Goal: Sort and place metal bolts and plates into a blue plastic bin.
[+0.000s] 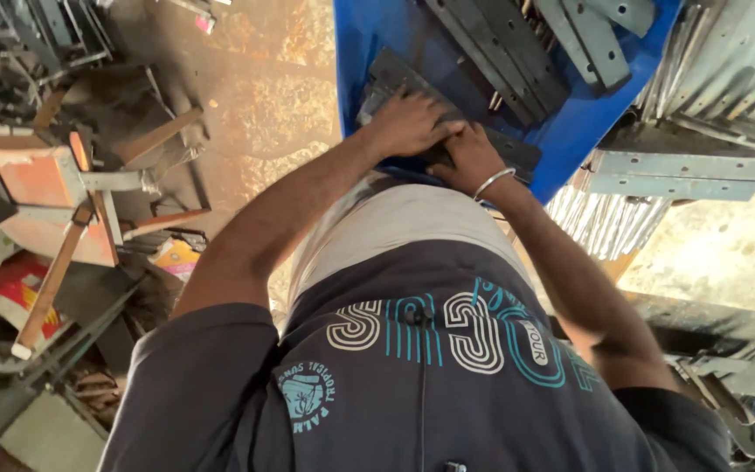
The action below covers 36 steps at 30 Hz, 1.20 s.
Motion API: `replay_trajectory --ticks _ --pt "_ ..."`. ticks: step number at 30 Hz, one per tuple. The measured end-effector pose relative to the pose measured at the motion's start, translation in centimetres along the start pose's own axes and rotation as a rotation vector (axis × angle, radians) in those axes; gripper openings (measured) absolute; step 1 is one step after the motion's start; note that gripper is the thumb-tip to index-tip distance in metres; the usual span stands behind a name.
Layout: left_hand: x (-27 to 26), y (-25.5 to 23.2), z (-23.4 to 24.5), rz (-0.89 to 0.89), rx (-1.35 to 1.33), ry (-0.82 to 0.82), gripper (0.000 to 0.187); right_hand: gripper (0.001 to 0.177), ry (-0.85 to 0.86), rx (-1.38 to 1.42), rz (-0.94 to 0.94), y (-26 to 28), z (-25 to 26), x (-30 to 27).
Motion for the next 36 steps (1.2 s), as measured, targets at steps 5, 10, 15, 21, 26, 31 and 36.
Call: replay_trajectory --ticks 5,10,15,21,26,31,36 --pt "0.2 1.8 -3.5 -0.03 0.051 0.134 0.065 0.037 0.09 0.123 -0.203 -2.4 -0.8 -1.7" --pt "-1.1 0.5 -2.4 -0.098 0.172 0.11 0.066 0.045 0.007 0.153 -0.68 -12.6 0.5 -0.6" --pt "-1.5 -0.3 -1.5 -0.072 0.205 0.152 0.067 0.123 -0.359 -0.287 -0.579 -12.9 4.8 2.9" --pt "-0.9 1.1 -2.8 -0.102 0.147 0.161 0.069 0.116 -0.31 -0.217 -0.604 -16.2 2.6 3.7" --pt "-1.0 1.8 -2.4 -0.112 0.087 0.153 0.068 0.09 -0.299 -0.188 -0.576 -16.8 1.1 4.2" --pt "-1.4 1.7 -2.0 -0.12 0.079 0.142 0.066 0.086 -0.307 -0.131 -0.524 -16.5 1.6 3.9" --pt "-1.8 1.4 -1.4 -0.131 0.074 0.135 0.064 0.093 -0.22 -0.08 -0.501 -17.6 1.3 4.4"
Point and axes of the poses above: each hand's wrist, its own x-axis towards the middle knuckle, its own z-axis out of the back of the hand, y = z × x, the point moved 10 cm from there along x, towards the middle knuckle, and after that the axes turned 7 degrees about y, right-handed, at the moved point
